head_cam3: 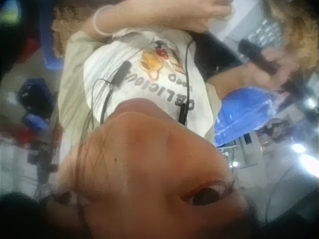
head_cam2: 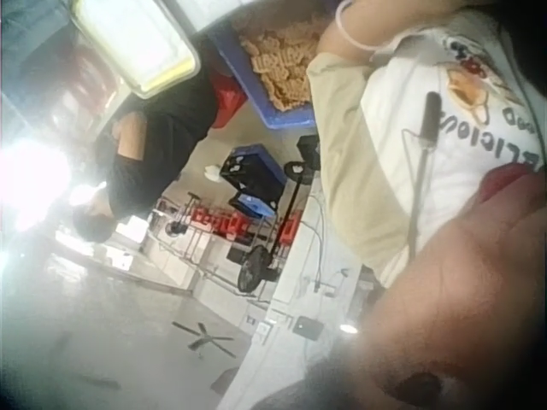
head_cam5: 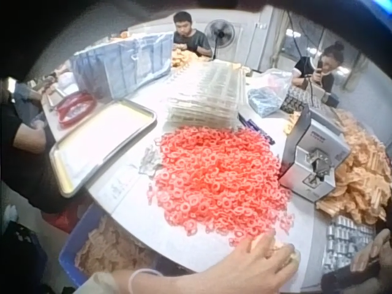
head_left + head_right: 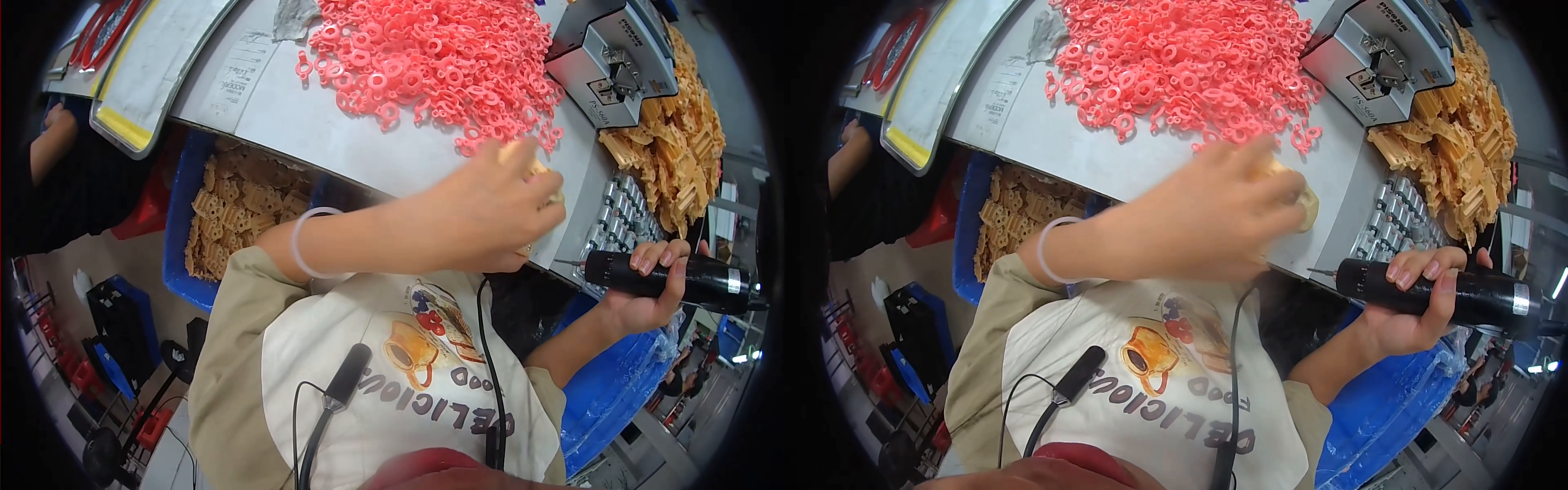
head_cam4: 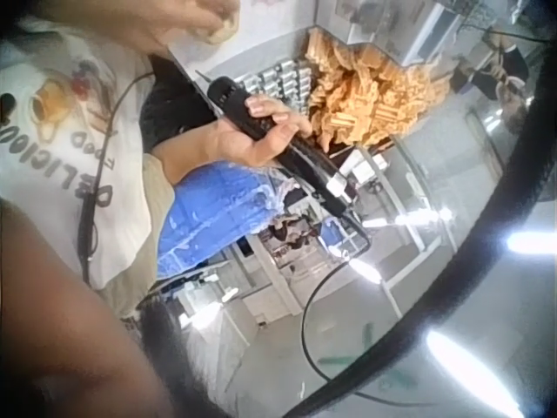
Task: The person assembles small plastic components for a toy by hand, using an electric screwdriver to secure screws into a yellow plastic housing with pink plastic rings.
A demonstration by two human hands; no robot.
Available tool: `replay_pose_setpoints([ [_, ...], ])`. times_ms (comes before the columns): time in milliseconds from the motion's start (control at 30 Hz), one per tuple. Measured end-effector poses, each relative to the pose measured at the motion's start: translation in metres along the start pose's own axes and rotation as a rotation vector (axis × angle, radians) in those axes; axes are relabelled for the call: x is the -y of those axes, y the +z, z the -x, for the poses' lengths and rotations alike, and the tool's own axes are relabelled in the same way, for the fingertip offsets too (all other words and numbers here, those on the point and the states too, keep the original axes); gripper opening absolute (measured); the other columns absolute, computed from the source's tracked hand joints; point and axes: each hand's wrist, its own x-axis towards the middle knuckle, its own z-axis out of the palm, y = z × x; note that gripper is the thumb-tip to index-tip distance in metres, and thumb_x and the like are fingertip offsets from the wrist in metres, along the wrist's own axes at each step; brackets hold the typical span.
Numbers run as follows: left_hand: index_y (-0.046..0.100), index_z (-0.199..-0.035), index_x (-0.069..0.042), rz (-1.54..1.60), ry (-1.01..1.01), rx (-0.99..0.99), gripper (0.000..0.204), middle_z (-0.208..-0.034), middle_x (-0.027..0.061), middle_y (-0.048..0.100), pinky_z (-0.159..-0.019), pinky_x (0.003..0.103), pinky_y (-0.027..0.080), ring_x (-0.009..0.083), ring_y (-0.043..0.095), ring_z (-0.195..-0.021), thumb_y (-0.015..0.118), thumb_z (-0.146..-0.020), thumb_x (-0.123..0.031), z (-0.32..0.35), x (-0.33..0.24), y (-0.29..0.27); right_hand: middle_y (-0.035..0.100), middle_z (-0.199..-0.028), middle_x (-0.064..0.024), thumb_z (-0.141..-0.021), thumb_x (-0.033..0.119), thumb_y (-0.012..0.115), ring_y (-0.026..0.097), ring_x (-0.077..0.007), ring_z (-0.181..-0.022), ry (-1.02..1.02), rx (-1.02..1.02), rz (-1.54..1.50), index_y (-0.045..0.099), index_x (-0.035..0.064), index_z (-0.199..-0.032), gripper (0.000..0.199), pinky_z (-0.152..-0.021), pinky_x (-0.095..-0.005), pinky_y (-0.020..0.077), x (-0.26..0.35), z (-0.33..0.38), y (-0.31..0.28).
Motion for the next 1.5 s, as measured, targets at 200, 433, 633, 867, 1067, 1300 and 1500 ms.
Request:
replay_pose_setpoints([
  [200,0.047,-0.126,-0.007,-0.19,-0.783,-0.391,0.058,-0.13,0.0135,0.045,-0.104,0.041,0.033,0.0276,0.043,-0.121,0.07,-0.076,-0.026,0.005,0.066,-0.137,0.045,-0.077,-0.0075,-0.087,0.008,0.047,0.047,-0.0132,-0.054,0.036,-0.023,-0.027,0.029,0.0007,-0.127,0.045,-0.051,-0.0277,0.043,0.003,0.004,-0.017],
  [433,0.055,-0.122,-0.008,-0.896,-0.539,-0.484,0.052,-0.122,0.0146,0.054,-0.096,0.037,0.037,0.0298,0.048,-0.115,0.068,-0.08,-0.036,0.093,0.181,-0.146,0.049,-0.08,-0.0087,-0.085,0.005,0.051,0.05,-0.0147,-0.056,0.131,-0.024,-0.112,0.031,0.0058,-0.128,0.047,-0.054,-0.0295,0.0448,-0.006,0.006,-0.021],
  [633,0.054,-0.123,-0.009,-0.374,-0.45,-0.454,0.05,-0.125,0.014,0.053,-0.1,0.04,0.037,0.0285,0.047,-0.12,0.064,-0.083,-0.036,0.046,0.122,-0.086,0.054,-0.079,-0.0097,-0.081,-0.001,0.059,0.052,-0.0171,-0.054,0.23,-0.198,0.02,0.04,0.0042,-0.121,0.045,-0.051,-0.0314,0.0453,-0.016,0.0,-0.016],
  [867,0.058,-0.115,-0.008,-0.072,-0.274,-0.42,0.039,-0.124,0.0115,0.05,-0.095,0.038,0.039,0.0286,0.047,-0.115,0.069,-0.077,-0.013,0.012,0.062,-0.034,0.053,-0.088,-0.0111,-0.081,0.002,0.064,0.058,-0.0193,-0.063,0.411,-0.28,0.161,0.03,0.0057,-0.124,0.055,-0.053,-0.0338,0.0498,-0.043,-0.007,-0.022],
  [1067,0.059,-0.109,-0.007,0.347,-0.132,-0.362,0.038,-0.121,0.0122,0.05,-0.091,0.039,0.042,0.0304,0.048,-0.113,0.067,-0.072,-0.001,-0.015,0.021,0.003,0.054,-0.104,-0.0156,-0.084,0.002,0.059,0.059,-0.0191,-0.088,0.536,-0.139,0.238,0.008,0.0059,-0.143,0.078,-0.074,-0.0312,0.051,-0.055,-0.013,-0.026],
  [1300,0.06,-0.106,-0.003,0.28,-0.094,-0.46,0.035,-0.115,0.0143,0.053,-0.085,0.036,0.046,0.03,0.052,-0.107,0.063,-0.072,0.006,-0.016,0.03,0.023,0.056,-0.11,-0.0137,-0.082,0.011,0.065,0.058,-0.0159,-0.091,0.434,0.131,0.704,0.036,0.0047,-0.137,0.062,-0.084,-0.0256,0.0449,-0.032,-0.056,-0.045],
  [1500,0.06,-0.103,-0.002,0.333,-0.125,-0.468,0.034,-0.111,0.0141,0.054,-0.079,0.035,0.048,0.0285,0.055,-0.101,0.059,-0.071,0.01,-0.02,0.028,0.024,0.06,-0.092,-0.0082,-0.079,0.018,0.064,0.056,-0.0136,-0.075,0.143,0.001,1.472,0.052,0.0108,-0.122,0.045,-0.065,-0.0253,0.0468,-0.03,-0.137,-0.169],
])
